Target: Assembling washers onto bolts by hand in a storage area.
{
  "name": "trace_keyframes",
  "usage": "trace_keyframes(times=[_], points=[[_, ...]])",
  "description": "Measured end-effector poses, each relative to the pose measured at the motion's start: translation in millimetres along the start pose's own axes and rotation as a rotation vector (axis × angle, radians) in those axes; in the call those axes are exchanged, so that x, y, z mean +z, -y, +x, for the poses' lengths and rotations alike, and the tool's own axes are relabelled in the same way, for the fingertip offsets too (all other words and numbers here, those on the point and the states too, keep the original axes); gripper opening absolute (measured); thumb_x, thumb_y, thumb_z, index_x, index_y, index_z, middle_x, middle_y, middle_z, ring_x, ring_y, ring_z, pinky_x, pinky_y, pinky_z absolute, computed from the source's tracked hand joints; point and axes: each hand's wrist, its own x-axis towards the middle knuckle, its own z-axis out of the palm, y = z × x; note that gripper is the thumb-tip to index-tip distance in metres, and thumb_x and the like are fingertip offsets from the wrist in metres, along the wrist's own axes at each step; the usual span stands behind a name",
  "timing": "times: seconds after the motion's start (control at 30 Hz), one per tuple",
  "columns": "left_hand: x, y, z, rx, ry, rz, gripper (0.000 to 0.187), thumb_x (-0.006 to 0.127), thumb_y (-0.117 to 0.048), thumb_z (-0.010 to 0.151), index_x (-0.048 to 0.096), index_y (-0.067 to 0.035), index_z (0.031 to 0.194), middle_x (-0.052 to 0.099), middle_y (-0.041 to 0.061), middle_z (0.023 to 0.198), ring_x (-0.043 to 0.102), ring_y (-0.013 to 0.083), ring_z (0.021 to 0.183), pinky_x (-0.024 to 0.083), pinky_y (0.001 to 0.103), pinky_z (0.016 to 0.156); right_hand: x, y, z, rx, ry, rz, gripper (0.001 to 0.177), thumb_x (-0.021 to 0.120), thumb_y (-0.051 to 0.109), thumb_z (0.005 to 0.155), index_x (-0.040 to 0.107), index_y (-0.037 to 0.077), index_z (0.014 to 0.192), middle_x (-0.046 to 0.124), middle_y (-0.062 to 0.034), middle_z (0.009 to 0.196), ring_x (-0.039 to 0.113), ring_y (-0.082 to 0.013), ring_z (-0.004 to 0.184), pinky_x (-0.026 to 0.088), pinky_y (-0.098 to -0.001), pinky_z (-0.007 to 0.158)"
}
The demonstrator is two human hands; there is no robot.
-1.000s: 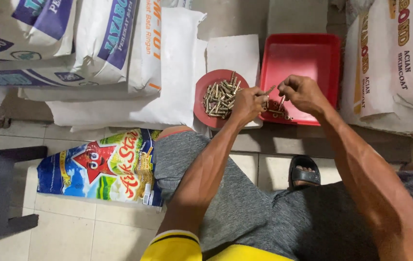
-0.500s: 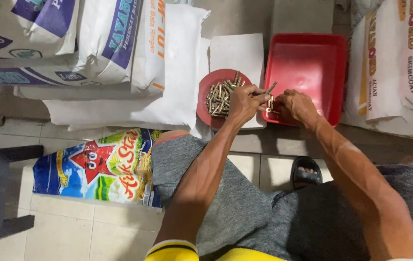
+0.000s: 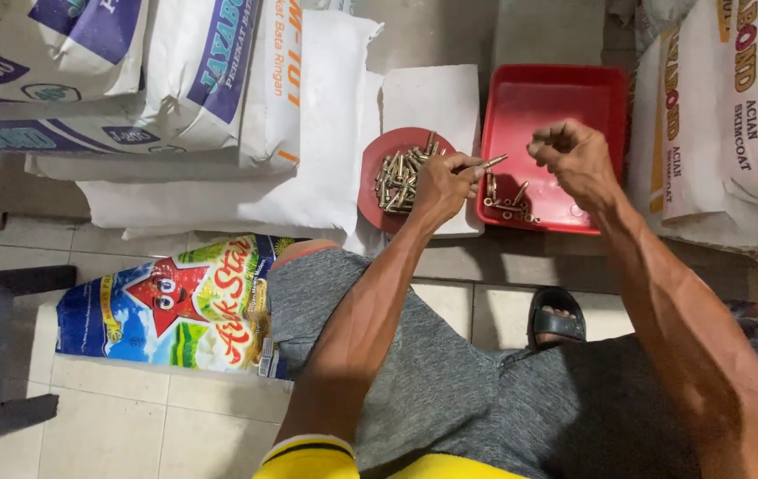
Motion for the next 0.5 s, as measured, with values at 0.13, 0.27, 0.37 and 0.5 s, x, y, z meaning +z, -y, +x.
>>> trace_keyframes(times=[0.13, 0.27, 0.37, 0.5], points=[[3, 5, 3, 0.005, 0.019, -0.008, 0.024, 0.074, -0.001, 0.089, 0.072, 0.011, 0.109, 0.071, 0.027, 0.077, 0.073, 0.0204, 0.064, 0.066, 0.027, 0.054, 1, 38, -18, 0.000, 0.013, -0.053, 0.015, 0.075, 0.013, 0.097, 0.077, 0.012, 0.112, 0.067, -0.0062, 0.075, 0.060, -0.0090, 0.064, 0.046, -0.0198, 0.052], [5, 0, 1, 0.034, -0.015, 0.016, 0.024, 0.067, -0.003, 0.093, 0.069, 0.012, 0.111, 0.070, 0.029, 0.080, 0.075, 0.0243, 0.065, 0.067, 0.029, 0.056, 1, -79, -3, -0.085, 0.109, -0.428, 0.011, 0.073, 0.018, 0.097, 0.078, 0.014, 0.106, 0.071, -0.0110, 0.082, 0.066, -0.0260, 0.081, 0.054, -0.0399, 0.071], [5, 2, -3, 0.017, -0.012, -0.011, 0.025, 0.069, -0.003, 0.090, 0.068, 0.014, 0.110, 0.070, 0.031, 0.081, 0.075, 0.0264, 0.066, 0.067, 0.031, 0.057, 5, -121, -4, -0.096, 0.082, -0.771, 0.018, 0.072, 0.027, 0.094, 0.078, 0.023, 0.111, 0.073, -0.0095, 0.104, 0.072, -0.0354, 0.100, 0.059, -0.0514, 0.083], [0, 3, -4, 0.005, -0.004, -0.066, 0.025, 0.075, -0.004, 0.085, 0.070, 0.012, 0.104, 0.070, 0.030, 0.084, 0.076, 0.0266, 0.065, 0.067, 0.032, 0.056, 26, -117, -5, -0.340, 0.214, -0.759, 0.015, 0.073, 0.011, 0.092, 0.082, 0.017, 0.103, 0.073, -0.0172, 0.107, 0.070, -0.0404, 0.108, 0.060, -0.0501, 0.088]])
